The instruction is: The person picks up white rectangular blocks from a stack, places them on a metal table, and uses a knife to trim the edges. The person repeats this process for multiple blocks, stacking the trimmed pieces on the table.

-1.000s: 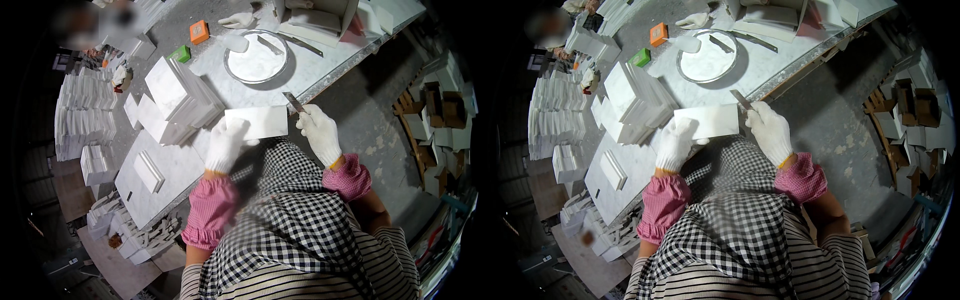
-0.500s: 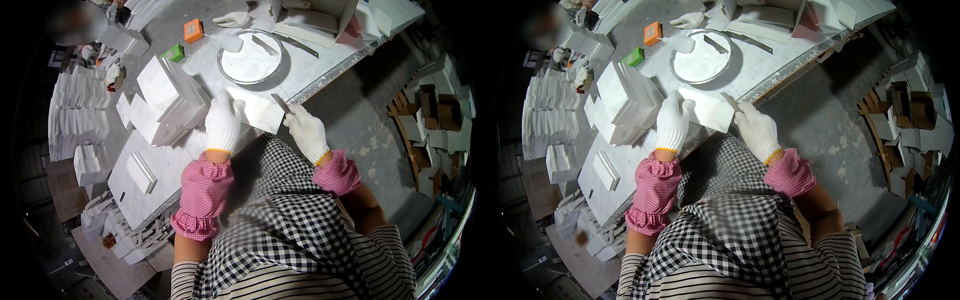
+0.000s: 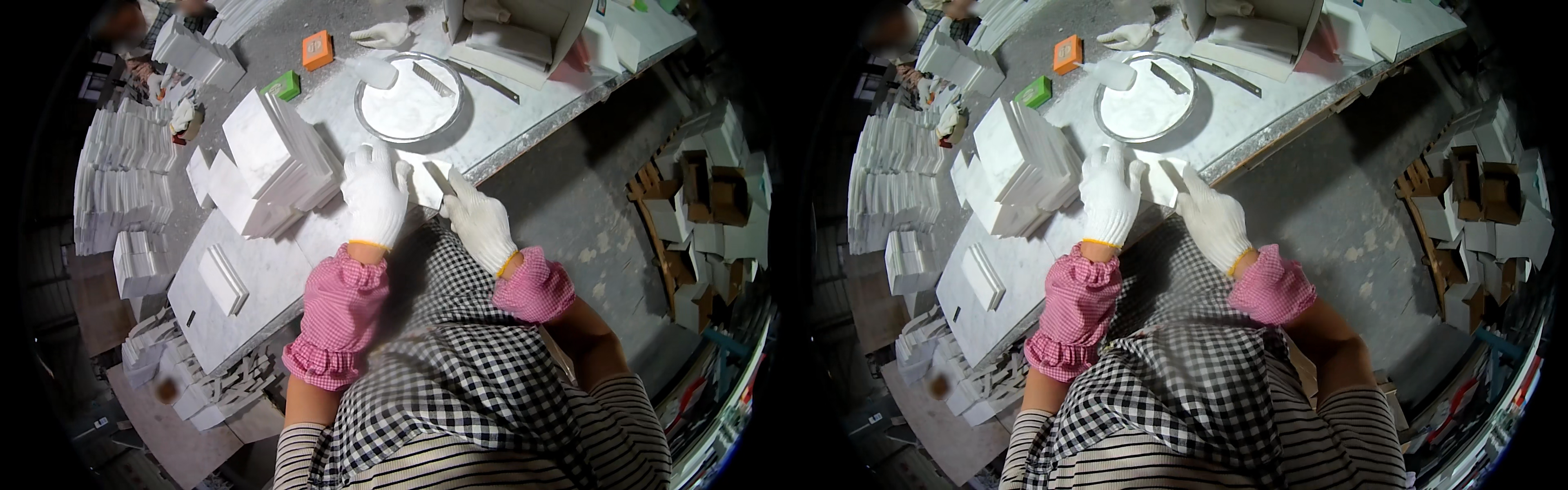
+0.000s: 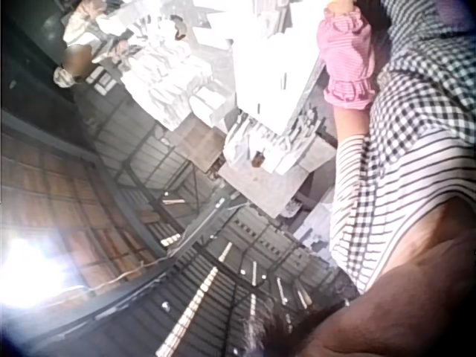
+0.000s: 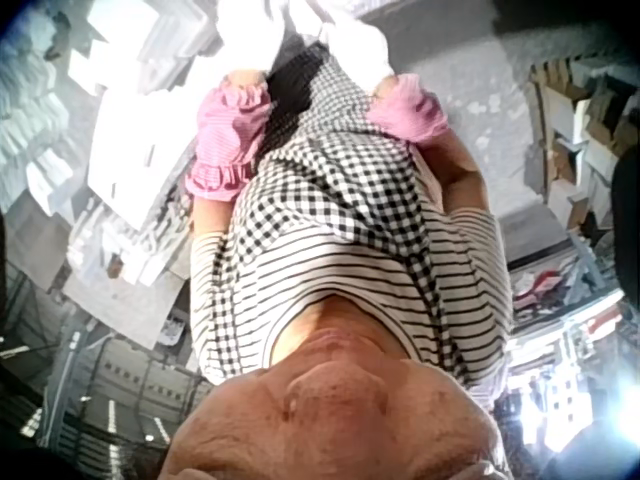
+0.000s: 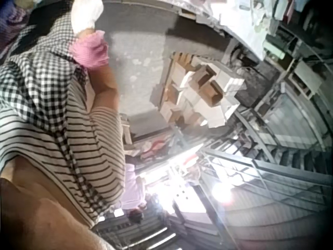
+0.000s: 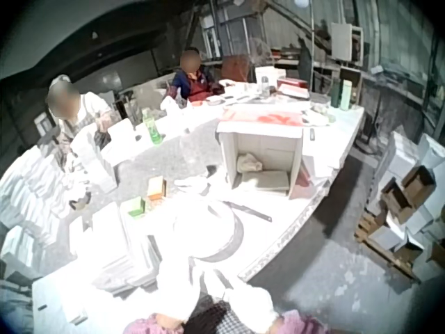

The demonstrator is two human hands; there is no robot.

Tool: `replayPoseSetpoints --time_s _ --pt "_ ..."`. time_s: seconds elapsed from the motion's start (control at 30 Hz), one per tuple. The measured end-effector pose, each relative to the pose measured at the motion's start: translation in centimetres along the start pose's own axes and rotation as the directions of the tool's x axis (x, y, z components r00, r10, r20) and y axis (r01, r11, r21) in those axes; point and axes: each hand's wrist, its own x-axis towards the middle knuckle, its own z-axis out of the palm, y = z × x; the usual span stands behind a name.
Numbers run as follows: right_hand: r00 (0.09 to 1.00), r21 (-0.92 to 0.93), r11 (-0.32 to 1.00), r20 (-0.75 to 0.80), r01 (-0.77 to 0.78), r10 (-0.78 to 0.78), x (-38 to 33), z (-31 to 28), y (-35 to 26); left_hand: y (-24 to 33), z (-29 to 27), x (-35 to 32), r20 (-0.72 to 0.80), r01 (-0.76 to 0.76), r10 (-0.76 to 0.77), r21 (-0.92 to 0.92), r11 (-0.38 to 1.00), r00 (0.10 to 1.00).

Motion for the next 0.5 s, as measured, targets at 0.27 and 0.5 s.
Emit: replayPoseSetpoints --time_s 0.27,0.5 --pt "0.976 -0.375 0.902 0.052 0.214 -0.210 3.6 -6.1 -1.1 1.1 1.1 -0.6 -0.045 -0.049 0.049 -0.010 0.999 0.998" --pt "0.903 -0.482 0.764 0.270 0.428 -0.335 8.3 -5.7 -2.5 1.0 1.2 -0.5 -0.032 -0.042 0.042 -0.030 0.999 0.999"
